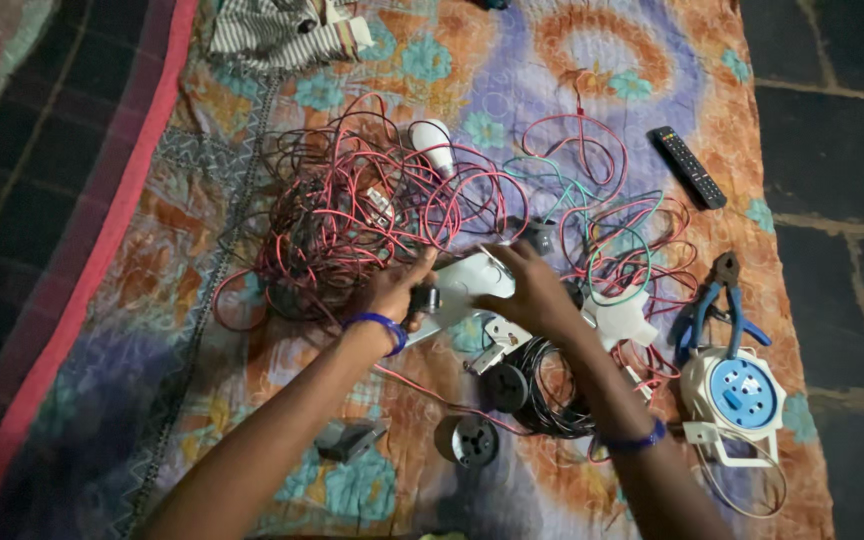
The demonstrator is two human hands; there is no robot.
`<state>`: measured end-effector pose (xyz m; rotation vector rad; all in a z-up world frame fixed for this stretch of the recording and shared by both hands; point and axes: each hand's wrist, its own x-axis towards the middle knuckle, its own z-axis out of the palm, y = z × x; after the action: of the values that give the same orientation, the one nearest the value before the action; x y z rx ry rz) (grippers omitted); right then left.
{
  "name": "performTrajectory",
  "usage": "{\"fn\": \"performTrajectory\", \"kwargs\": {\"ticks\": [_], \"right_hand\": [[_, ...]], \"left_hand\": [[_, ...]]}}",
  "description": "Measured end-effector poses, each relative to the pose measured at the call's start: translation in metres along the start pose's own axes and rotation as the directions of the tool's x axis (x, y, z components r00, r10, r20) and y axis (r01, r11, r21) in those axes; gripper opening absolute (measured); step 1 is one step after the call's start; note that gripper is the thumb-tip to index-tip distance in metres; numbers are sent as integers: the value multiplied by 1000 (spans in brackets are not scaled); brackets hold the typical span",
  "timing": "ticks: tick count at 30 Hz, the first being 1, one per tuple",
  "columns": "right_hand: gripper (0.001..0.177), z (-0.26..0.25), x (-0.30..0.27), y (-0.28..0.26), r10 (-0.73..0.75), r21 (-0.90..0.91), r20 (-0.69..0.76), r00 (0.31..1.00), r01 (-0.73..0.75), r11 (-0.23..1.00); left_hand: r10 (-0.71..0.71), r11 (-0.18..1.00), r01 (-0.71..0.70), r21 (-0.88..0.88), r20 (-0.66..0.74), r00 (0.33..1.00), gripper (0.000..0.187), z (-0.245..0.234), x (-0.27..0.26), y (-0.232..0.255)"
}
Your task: The person is working on a tangled pile of electrical wires and components on a bed. They use pliers to strip and manipulate wires, handling various plugs and sockets. The task involves organizing and possibly repairing the electrical setup.
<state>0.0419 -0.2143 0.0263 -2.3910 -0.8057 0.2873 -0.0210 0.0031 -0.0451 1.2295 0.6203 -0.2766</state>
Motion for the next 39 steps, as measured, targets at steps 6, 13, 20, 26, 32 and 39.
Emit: {"fn": "performTrajectory", "kwargs": {"ticks": [6,13,20,26,32,39], "right_hand": [[55,16,-8,-27,75,444,-2,997,-67,894],[54,-7,1,83,299,204,-281,912,-247,947],[48,30,10,145,331,-328,-174,927,-371,869],[62,27,-3,119,246,-297,-225,943,-307,904],[40,24,-35,106,246,-71,-392,887,-296,953],[31,12,-25,138,134,2,-542,830,-158,987]], "left_hand": [[89,996,-84,43,-126,988,61,30,36,-15],[183,964,-121,-235,265,947,35,15,49,-32],[735,590,-779,211,259,627,45,16,37,-39],[634,596,-667,448,247,733,48,12,3,-8],[752,445,-772,454,279,598,52,19,20,-28],[682,456,-748,482,351,642,52,12,33,-41]]}}
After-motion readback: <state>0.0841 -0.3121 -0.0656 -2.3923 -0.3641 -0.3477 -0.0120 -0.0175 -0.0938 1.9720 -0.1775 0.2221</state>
